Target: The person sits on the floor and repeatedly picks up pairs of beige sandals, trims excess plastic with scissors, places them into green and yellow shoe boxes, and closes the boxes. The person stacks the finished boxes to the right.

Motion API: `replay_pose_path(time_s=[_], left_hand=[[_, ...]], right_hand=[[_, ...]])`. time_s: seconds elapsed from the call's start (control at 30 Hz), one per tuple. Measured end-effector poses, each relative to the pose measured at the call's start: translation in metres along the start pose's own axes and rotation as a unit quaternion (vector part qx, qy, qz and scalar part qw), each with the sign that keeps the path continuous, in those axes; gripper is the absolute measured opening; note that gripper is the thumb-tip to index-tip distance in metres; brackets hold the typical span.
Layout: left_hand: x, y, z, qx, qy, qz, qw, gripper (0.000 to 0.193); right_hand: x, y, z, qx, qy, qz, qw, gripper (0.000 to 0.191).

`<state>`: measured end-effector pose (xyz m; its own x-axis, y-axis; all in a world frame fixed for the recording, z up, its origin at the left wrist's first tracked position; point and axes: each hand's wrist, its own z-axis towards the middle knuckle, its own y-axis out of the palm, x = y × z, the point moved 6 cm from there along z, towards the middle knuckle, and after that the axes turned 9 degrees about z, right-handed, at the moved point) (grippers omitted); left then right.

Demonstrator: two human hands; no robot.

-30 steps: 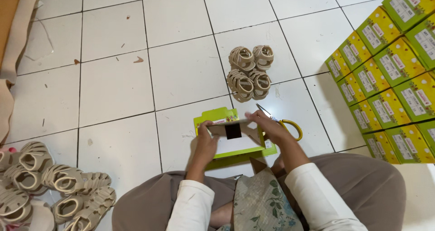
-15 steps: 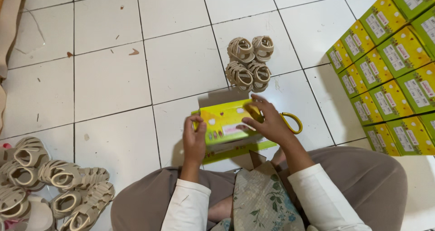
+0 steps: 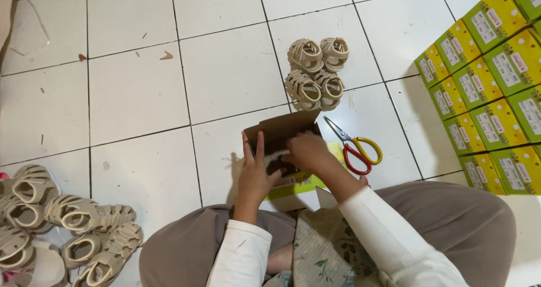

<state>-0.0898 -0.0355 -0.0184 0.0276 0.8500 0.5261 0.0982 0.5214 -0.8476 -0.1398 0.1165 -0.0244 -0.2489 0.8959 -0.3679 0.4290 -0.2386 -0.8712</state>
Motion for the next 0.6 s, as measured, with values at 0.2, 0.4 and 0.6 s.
replay_pose_path(time_s=[0.2, 0.4, 0.6], left_hand=[[-0.012, 0.001, 0.006, 0.064, -0.001, -0.088, 0.994, 0.087], [-0.037, -0.001, 0.033, 0.145, -0.061, -0.158, 0.975, 0.045], [-0.035, -0.004, 0.050, 0.216, -0.020, -0.143, 0.966, 0.038]], right_hand=[[0.005, 0.030, 0.039, -0.175, 0.013, 0.075, 0.982, 0.032], [0.055, -0.041, 0.008, -0.286, -0.128, 0.544, 0.778, 0.018], [0.215, -0.123, 0.093, 0.224, 0.174, 0.426, 0.859, 0.024]])
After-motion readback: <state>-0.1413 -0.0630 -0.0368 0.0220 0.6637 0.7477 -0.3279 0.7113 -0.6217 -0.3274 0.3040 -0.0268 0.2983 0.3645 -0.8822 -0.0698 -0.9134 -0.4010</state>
